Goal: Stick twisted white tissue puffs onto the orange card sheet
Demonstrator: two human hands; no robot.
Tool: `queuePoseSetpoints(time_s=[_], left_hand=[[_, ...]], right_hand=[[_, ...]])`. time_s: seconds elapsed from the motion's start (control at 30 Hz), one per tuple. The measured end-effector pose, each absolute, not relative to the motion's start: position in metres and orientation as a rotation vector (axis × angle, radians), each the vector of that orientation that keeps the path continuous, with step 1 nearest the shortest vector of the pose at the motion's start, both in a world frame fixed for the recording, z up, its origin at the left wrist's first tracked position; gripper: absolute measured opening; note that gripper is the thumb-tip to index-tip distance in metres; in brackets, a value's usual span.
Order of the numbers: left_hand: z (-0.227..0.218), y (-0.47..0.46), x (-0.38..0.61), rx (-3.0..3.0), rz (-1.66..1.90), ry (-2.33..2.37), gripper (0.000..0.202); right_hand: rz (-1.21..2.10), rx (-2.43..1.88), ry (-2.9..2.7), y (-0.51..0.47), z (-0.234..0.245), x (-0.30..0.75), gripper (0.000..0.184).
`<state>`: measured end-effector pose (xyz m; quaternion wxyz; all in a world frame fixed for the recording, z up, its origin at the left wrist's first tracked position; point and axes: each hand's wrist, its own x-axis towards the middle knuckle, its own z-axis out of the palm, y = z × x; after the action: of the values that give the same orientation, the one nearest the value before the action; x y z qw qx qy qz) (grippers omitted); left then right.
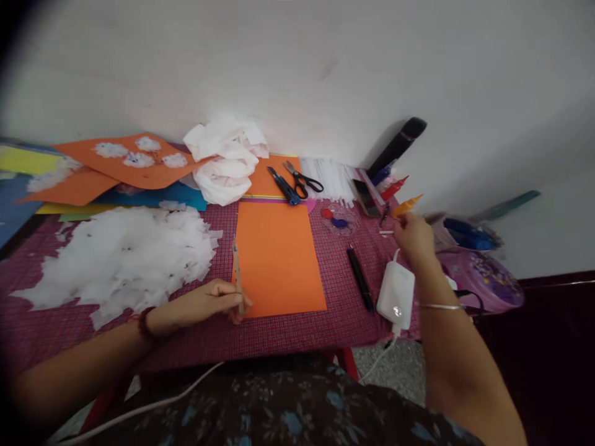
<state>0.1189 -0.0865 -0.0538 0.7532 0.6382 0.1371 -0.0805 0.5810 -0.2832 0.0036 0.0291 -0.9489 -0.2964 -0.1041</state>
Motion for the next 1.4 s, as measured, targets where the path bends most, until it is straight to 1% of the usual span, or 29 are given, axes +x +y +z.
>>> queuePoseSetpoints(time_s=[0.07, 0.17, 0.27, 0.37, 0.4, 0.43, 0.57, 0.63, 0.77, 0.9, 0.97, 1.1, 1.17, 1.27, 1.4], left_hand=[[-0.056, -0.087, 0.118, 1.362, -0.155, 0.338, 0.046], [-0.060, -0.089, 0.118, 1.322, -0.113, 0.373, 0.046], [-0.060, -0.091, 0.119, 1.283, -0.086, 0.370, 0.046], [-0.056, -0.091, 0.119, 1.312, -0.106, 0.347, 0.044], [-0.055, -0.091, 0.119, 1.341, -0.116, 0.325, 0.043], [-0.054, -0.092, 0.119, 1.367, -0.122, 0.304, 0.043], [-0.054, -0.096, 0.118, 1.417, -0.135, 0.247, 0.045], [-0.056, -0.098, 0.117, 1.490, -0.148, 0.216, 0.041], [-0.058, -0.098, 0.116, 1.771, -0.112, 0.135, 0.023], [-0.057, -0.100, 0.117, 1.860, -0.068, 0.106, 0.017], [-0.056, -0.103, 0.116, 1.915, 0.032, 0.105, 0.015], [-0.051, -0.108, 0.111, 2.175, 0.399, 0.072, 0.021], [-0.049, -0.107, 0.110, 2.314, 0.495, 0.078, 0.021], [-0.050, -0.102, 0.111, 2.474, 0.495, 0.152, 0.025], [-0.056, -0.095, 0.115, 2.631, 0.295, 0.197, 0.031]], right_hand=[[-0.294, -2.687, -1.023, -0.268, 0.008, 0.537, 0.037], [-0.146, -2.228, -1.380, -0.244, 0.007, 0.447, 0.032], [0.139, -1.937, -1.893, -0.229, -0.007, 0.360, 0.044], [0.226, -1.749, -2.220, -0.221, -0.026, 0.311, 0.051], [0.229, -1.715, -2.264, -0.218, -0.031, 0.304, 0.051], [0.228, -1.693, -2.286, -0.214, -0.036, 0.300, 0.047], [0.183, -1.702, -2.227, -0.198, -0.040, 0.311, 0.018], [0.150, -1.740, -2.111, -0.190, -0.038, 0.324, 0.014], [0.087, -1.773, -1.844, -0.179, -0.045, 0.354, 0.019], [0.051, -1.783, -1.780, -0.174, -0.070, 0.368, 0.020], [0.045, -1.818, -1.823, -0.173, -0.080, 0.368, 0.021], [0.058, -1.857, -1.909, -0.173, -0.085, 0.363, 0.023], [0.064, -1.862, -1.922, -0.173, -0.083, 0.361, 0.024], [0.078, -1.859, -1.929, -0.173, -0.079, 0.362, 0.024], [0.112, -1.867, -1.926, -0.173, -0.079, 0.362, 0.025]])
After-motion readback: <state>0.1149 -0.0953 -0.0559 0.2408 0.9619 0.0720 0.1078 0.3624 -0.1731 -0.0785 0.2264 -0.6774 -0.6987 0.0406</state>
